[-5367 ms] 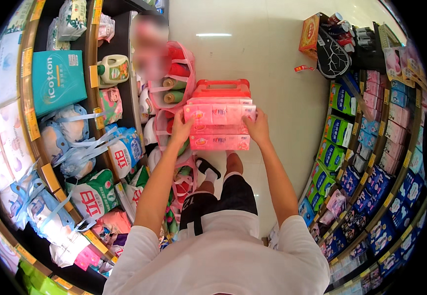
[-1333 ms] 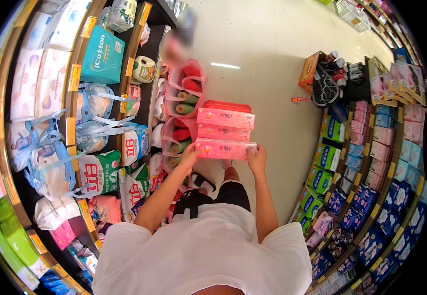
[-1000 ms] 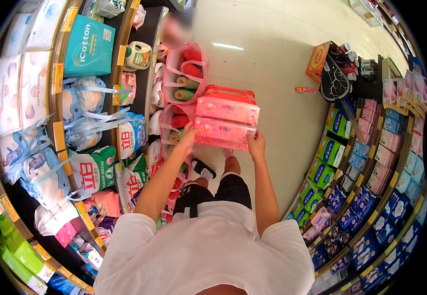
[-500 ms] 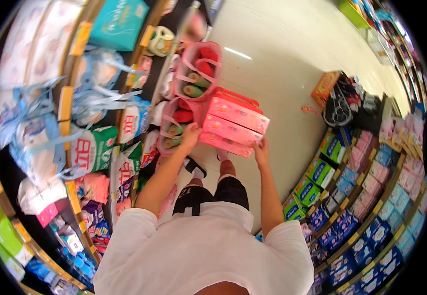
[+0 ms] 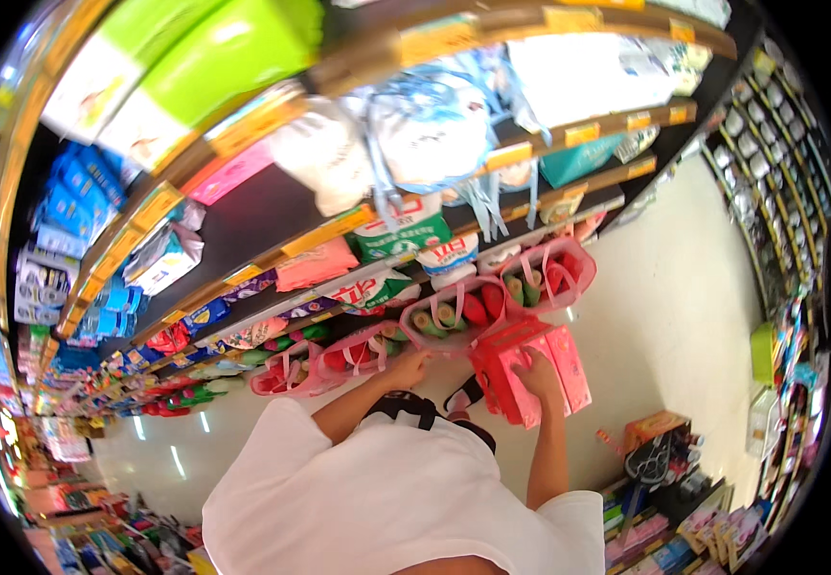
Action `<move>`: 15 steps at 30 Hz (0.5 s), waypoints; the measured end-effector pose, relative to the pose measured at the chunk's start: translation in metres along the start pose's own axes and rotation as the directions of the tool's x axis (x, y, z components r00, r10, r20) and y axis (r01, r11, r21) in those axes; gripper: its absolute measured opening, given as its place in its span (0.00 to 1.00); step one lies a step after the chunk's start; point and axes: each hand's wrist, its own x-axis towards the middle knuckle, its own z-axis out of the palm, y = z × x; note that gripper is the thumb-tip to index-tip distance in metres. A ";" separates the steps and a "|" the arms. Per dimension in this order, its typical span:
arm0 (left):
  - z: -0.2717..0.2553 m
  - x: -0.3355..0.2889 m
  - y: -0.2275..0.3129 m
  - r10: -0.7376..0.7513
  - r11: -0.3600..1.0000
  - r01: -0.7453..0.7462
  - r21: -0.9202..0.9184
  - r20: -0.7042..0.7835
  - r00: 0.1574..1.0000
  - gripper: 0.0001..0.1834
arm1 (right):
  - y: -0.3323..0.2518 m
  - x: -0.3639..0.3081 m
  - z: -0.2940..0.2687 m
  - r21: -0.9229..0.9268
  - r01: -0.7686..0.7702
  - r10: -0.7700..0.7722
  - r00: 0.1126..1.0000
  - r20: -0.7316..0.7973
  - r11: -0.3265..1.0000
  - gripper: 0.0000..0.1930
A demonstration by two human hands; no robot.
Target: The person takes packs of tissues from a stool and places them onto a retail shelf, then adjusts the position of several items on the shelf by hand.
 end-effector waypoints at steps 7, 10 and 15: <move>-0.093 -0.071 0.015 -0.049 0.991 0.007 -0.134 -0.311 0.949 0.16 | -0.233 0.031 -0.016 0.404 0.178 -0.342 0.859 0.380 0.897 0.29; -0.142 -0.100 0.025 0.039 0.957 -0.185 -0.225 -0.533 0.845 0.14 | -0.300 0.061 0.004 0.410 0.396 -0.558 0.705 0.438 0.822 0.30; -0.232 -0.125 0.020 0.018 0.889 -0.382 -0.253 -0.814 0.580 0.12 | -0.431 0.097 0.036 0.337 0.604 -0.689 0.672 0.272 0.722 0.34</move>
